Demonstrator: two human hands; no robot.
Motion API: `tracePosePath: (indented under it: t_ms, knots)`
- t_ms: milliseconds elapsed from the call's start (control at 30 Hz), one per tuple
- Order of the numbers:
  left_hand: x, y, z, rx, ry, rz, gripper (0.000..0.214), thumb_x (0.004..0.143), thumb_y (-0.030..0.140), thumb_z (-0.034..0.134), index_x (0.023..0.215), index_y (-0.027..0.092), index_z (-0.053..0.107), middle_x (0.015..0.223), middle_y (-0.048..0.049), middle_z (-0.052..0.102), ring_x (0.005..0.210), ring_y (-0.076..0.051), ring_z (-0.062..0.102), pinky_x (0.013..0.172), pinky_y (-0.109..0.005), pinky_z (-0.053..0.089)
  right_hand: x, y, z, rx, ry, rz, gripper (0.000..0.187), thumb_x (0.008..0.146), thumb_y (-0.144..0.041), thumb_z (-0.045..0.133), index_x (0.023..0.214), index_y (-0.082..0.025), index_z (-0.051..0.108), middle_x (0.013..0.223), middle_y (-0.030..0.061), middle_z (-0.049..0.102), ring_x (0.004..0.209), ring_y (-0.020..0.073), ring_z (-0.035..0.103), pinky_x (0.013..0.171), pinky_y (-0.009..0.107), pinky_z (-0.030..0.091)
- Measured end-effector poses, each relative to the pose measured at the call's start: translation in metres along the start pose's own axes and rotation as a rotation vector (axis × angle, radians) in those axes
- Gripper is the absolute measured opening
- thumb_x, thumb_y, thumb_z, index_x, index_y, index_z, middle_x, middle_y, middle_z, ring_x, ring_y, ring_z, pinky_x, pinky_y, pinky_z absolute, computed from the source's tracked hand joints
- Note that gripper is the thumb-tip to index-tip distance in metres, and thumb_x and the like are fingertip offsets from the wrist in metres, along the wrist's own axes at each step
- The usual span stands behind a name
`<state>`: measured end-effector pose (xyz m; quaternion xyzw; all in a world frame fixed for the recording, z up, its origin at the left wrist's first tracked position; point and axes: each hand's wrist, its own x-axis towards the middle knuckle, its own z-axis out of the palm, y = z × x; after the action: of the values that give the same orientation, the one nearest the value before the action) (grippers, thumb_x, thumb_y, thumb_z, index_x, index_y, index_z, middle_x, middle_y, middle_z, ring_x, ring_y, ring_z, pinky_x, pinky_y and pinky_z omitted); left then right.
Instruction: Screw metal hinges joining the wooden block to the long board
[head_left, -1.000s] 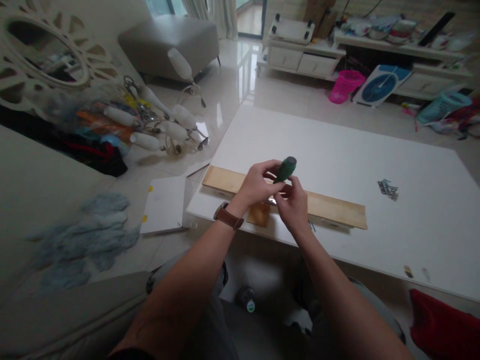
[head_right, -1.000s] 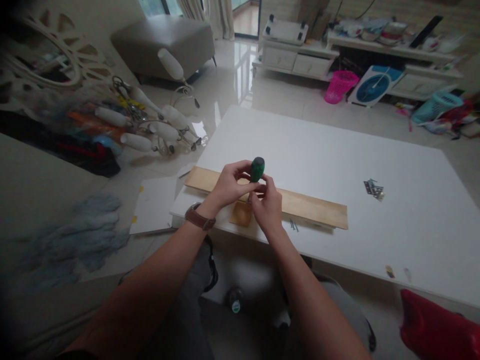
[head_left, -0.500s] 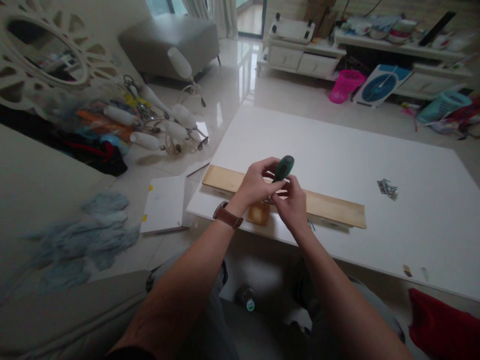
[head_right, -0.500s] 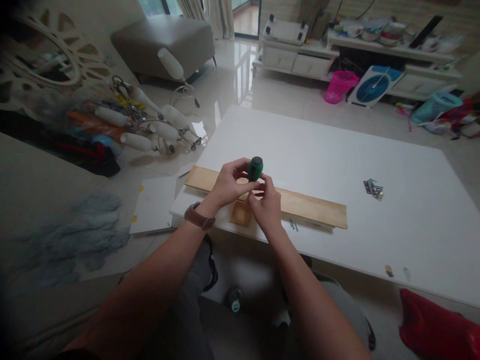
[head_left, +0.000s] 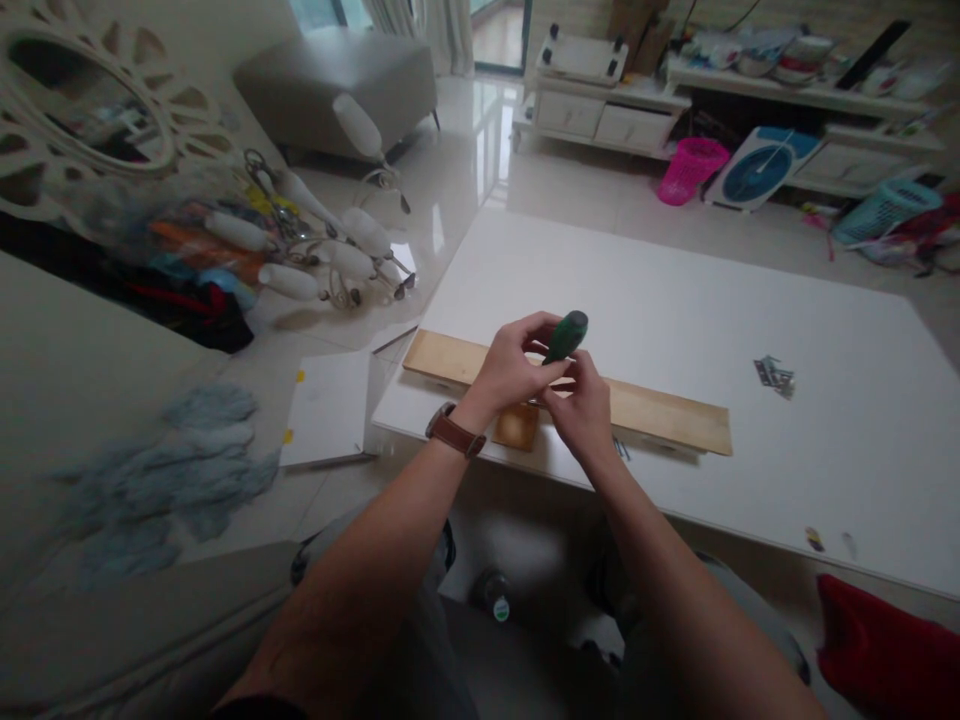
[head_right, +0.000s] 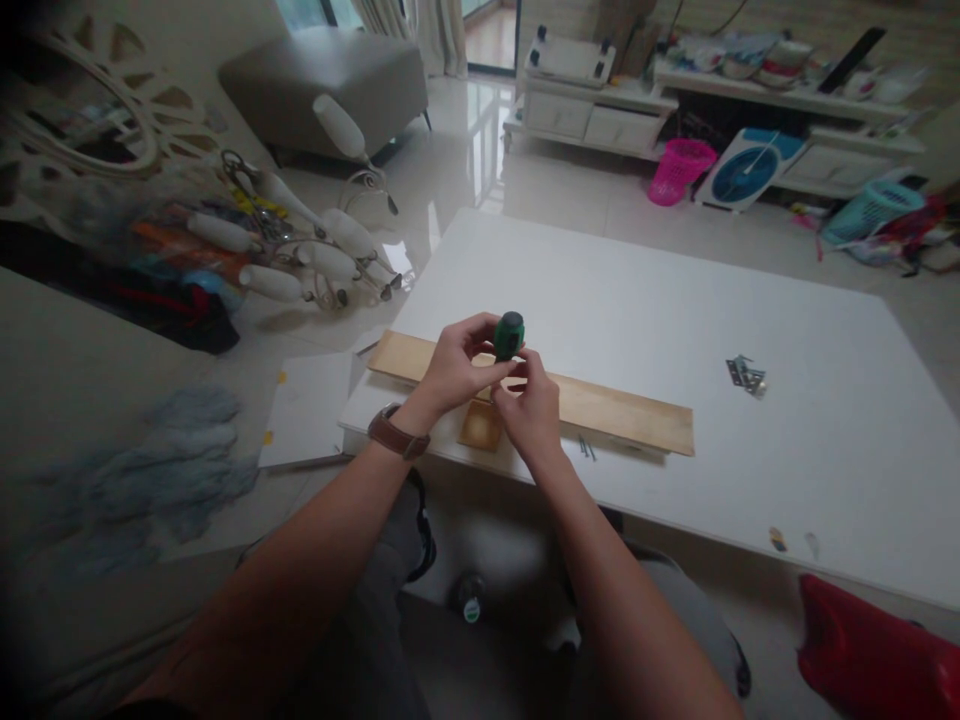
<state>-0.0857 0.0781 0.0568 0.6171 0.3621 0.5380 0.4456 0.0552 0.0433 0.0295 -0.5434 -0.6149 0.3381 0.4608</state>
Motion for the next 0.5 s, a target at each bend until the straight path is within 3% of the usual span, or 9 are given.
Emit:
tracePosePath:
  t_ms: [133, 333, 500]
  knots:
    - [-0.0001, -0.0007, 0.0003, -0.003, 0.007, 0.001, 0.034, 0.073, 0.008, 0.081, 0.103, 0.019, 0.07, 0.095, -0.0026, 0.079, 0.092, -0.018, 0.076, 0.086, -0.032, 0.064, 0.0011, -0.0002, -0.0007, -0.021, 0.01, 0.025, 0.035, 0.076, -0.026, 0.068, 0.111, -0.025, 0.062, 0.086, 0.0007, 0.077, 0.075, 0.0212, 0.075, 0.068, 0.036, 0.063]
    - [-0.0001, 0.0007, 0.0007, 0.004, 0.006, -0.034, 0.032, 0.075, 0.01, 0.081, 0.104, 0.017, 0.071, 0.098, -0.0051, 0.079, 0.096, -0.02, 0.078, 0.092, -0.036, 0.064, 0.0002, -0.0031, -0.0003, -0.026, -0.007, -0.033, 0.044, 0.077, -0.025, 0.068, 0.121, -0.025, 0.061, 0.11, 0.0063, 0.081, 0.08, 0.0213, 0.077, 0.075, 0.039, 0.064]
    - [-0.0007, 0.0016, 0.0009, -0.005, 0.007, -0.035, 0.031, 0.076, 0.012, 0.082, 0.106, 0.016, 0.071, 0.099, -0.0062, 0.079, 0.095, -0.02, 0.078, 0.092, -0.036, 0.063, 0.0012, -0.0033, 0.0008, -0.017, -0.015, 0.016, 0.037, 0.075, -0.028, 0.068, 0.112, -0.024, 0.061, 0.1, 0.0056, 0.079, 0.08, 0.0225, 0.076, 0.07, 0.038, 0.064]
